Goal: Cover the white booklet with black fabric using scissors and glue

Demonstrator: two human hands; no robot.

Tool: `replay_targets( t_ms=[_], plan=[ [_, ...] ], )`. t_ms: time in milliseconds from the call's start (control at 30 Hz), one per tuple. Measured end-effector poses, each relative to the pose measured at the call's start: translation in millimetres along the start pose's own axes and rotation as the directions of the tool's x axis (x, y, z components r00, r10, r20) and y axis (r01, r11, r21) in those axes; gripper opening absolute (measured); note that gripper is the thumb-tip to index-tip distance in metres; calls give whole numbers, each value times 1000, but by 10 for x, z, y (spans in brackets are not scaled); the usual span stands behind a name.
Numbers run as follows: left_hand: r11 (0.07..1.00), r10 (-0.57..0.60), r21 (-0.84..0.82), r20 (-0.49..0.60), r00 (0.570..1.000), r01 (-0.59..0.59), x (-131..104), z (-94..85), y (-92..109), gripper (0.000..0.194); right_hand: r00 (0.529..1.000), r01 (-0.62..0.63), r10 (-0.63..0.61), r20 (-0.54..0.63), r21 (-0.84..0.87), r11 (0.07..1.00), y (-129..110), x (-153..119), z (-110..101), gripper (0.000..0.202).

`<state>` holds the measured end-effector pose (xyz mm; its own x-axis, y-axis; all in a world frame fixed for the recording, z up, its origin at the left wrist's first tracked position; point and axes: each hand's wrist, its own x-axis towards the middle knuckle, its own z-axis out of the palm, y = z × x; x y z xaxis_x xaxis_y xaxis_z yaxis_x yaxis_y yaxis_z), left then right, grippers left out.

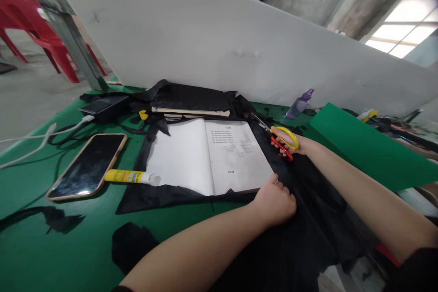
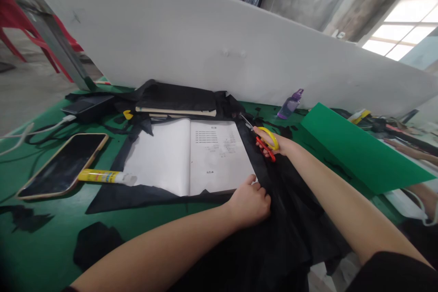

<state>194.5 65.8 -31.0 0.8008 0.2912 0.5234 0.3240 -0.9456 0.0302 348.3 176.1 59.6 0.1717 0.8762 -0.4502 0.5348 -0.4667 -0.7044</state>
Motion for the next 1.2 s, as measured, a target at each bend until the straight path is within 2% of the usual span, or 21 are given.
replay_targets(
  t_ms=[167, 500, 633, 733, 933, 1100, 1200],
  plan=[
    [1000, 6, 3, 21, 1000, -6, 11, -4, 9, 16, 999, 6, -8, 41, 66, 998, 33, 0, 53, 66],
    [1000, 7, 25, 16, 1000, -7, 5, -11, 6, 15, 996, -7, 23, -85, 183, 983, 54, 188, 175, 59],
    [1000, 3, 21, 13, 1000, -4, 10, 0, 6, 15, 994, 28, -7, -108, 191, 981, 92, 251, 221, 56],
    [1000, 5, 12, 27, 1000, -5, 14, -4, 4, 15, 985, 81, -51, -166, 176, 981, 135, 290, 267, 55],
    [1000, -3, -4, 32, 999, 4, 19, -27, -3, 15, 950, 147, -122, -287, 67, 987, 187, 377, 286, 52],
    [1000, -7, -12, 44, 999, 7, 17, -28, -2, 15, 905, 66, -134, -404, -177, 982, 232, 466, 4, 50],
    [1000, -24, -11, 72, 997, 25, 18, -38, 13, 16, 863, -22, -172, -474, -376, 926, 340, 475, -170, 42]
  ],
)
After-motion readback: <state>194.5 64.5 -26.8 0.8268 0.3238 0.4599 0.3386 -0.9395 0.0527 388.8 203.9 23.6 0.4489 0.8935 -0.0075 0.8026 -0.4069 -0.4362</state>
